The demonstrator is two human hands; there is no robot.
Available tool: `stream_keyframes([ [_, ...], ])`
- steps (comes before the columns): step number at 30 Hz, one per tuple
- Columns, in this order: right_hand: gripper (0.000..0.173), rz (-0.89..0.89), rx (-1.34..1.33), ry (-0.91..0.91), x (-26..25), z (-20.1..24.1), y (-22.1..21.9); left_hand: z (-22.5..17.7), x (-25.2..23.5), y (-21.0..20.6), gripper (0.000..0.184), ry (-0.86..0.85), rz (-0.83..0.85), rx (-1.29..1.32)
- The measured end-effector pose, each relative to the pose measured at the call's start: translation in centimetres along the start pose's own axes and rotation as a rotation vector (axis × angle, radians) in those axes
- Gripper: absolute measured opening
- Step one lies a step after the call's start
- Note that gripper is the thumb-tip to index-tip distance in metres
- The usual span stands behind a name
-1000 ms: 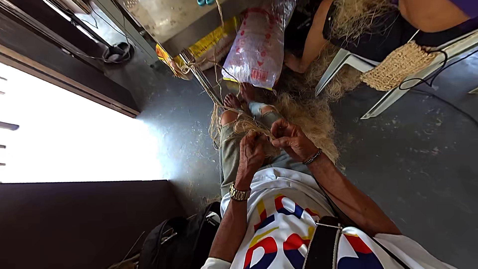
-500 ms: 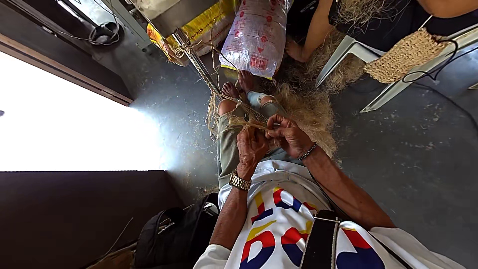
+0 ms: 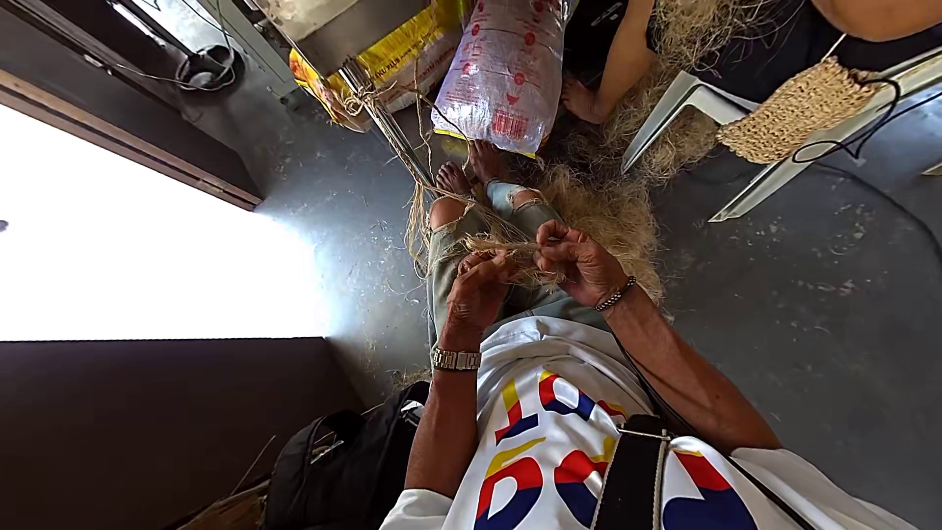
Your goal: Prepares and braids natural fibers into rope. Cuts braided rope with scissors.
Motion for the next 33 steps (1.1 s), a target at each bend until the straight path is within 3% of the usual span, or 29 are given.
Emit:
stream_keyframes([
  [6,0.02,-0.08,-0.05,0.075,0.1,-0.3,-0.8,1.2,0.3,0.3,0.012,0.138,-0.047,-0.113],
  [16,0.022,-0.003,-0.221,0.089,0.0,-0.5,-0.3,1.5,0.2,-1.1,0.019,-0.026,0.008,0.267],
  [28,0.023,-0.223,-0.106,0.062,0.0,-0.3,-0.9,1.5,-0.3,-0.4,0.015,0.004,-0.043,-0.024],
  [33,0.019,-0.083,0.09,0.005,-0.1,0.2,0.4,1.7,-0.1,-0.3,0.021,0.042,-0.101,0.004],
])
Point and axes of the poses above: each hand's wrist, its own x-axis away from the middle knuckle, its own y-axis out of the back of the hand, z = x × y, the point moved 1 cm from there along -x, towards the middle knuckle, and after that the axes turned 11 degrees about y, right-handed, at the moved point
